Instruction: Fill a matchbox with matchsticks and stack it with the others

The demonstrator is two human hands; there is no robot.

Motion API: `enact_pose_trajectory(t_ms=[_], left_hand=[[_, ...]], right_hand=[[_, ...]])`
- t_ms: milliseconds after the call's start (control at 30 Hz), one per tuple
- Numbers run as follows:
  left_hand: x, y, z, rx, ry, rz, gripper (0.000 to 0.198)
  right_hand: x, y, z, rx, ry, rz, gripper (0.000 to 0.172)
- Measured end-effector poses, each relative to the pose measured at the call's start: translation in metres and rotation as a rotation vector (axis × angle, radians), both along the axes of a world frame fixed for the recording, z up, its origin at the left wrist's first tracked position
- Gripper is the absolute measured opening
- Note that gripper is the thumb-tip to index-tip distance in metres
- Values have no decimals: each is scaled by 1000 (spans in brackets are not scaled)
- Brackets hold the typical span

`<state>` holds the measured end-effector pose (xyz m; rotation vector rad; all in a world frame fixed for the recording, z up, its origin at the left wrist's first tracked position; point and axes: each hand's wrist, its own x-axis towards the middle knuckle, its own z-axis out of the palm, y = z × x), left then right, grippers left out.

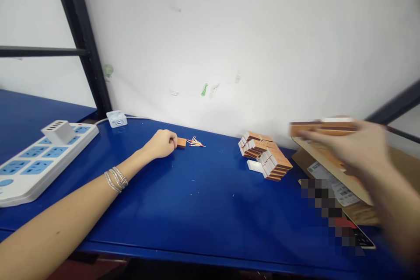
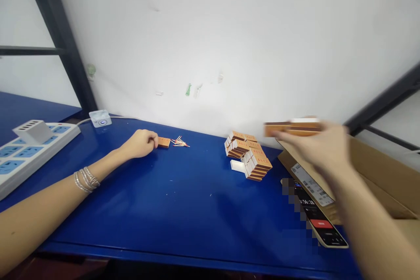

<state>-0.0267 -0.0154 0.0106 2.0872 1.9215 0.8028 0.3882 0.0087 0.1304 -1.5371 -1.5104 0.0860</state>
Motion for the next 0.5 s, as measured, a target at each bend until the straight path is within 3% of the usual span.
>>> enact_pose_trajectory(t_ms=[100,233,367,500], left_hand=[[-14,3,1,37,-11,83,27],[-35,7,3,125,-81,205,25],[-52,12,5,236,-327,313,25],[-60,20,-2,188,-646,339,24]], right_hand=[[-100,3,-19,-231,167,396,45],[-213,14,-56,-378,325,769,38],[-286,30,-89,-528,296,895,42],[-322,46,-112,-473,76,948,51]])
